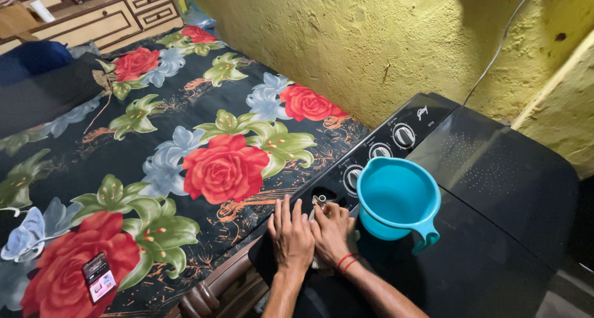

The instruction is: The person wipes the exterior surface and knobs of a washing machine using a cloth.

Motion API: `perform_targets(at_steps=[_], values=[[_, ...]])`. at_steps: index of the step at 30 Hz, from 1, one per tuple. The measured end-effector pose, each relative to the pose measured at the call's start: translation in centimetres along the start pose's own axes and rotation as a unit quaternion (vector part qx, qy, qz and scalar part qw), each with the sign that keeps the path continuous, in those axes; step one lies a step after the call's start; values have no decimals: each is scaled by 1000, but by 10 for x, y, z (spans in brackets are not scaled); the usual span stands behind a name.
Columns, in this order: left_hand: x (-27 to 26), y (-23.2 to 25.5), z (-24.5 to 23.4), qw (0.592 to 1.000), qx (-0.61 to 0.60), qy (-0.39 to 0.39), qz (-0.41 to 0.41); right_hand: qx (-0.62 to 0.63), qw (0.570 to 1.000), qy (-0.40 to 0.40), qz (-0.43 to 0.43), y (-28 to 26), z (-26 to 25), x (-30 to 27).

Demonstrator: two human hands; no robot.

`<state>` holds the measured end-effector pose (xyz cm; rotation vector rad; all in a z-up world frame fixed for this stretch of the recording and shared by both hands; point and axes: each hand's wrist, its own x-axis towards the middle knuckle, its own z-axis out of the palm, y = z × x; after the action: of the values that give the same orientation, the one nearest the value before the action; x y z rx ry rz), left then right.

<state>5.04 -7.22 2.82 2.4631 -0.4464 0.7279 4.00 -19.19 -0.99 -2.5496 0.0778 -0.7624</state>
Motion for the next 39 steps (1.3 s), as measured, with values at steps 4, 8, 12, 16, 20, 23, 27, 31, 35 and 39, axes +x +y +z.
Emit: perform_targets(at_steps=[4,8,12,16,20,23,27,31,35,39], values=[[-3,-4,4,1000,17,-5,19,-1,999,25,-24,-5,-6,2],[-9,-1,5,999,33,13,29,33,995,74,-66,-4,-11,0],[-12,8,1,999,39,25,15,39,998,33,-36,-1,-9,-6],[-15,15,-8,997,48,56,12,42,999,-7,22,0,-12,-18],[-19,25,-15,998,13,68,-12,144,981,130,-17,-7,-4,-18],[-26,26,-20,998,-6,63,-26,33,979,106,-171,-8,-22,-20],[-31,29,-15,997,-26,66,-34,12,994,-43,95,-21,-50,-17],[-32,31,-13,995,-83,42,-25,30,985,-97,138,-11,-38,-9],[-25,38,-10,986,-153,55,-42,258,951,165,46,3,-9,9],[-25,43,-10,982,-171,71,-36,125,978,128,106,4,-18,27]])
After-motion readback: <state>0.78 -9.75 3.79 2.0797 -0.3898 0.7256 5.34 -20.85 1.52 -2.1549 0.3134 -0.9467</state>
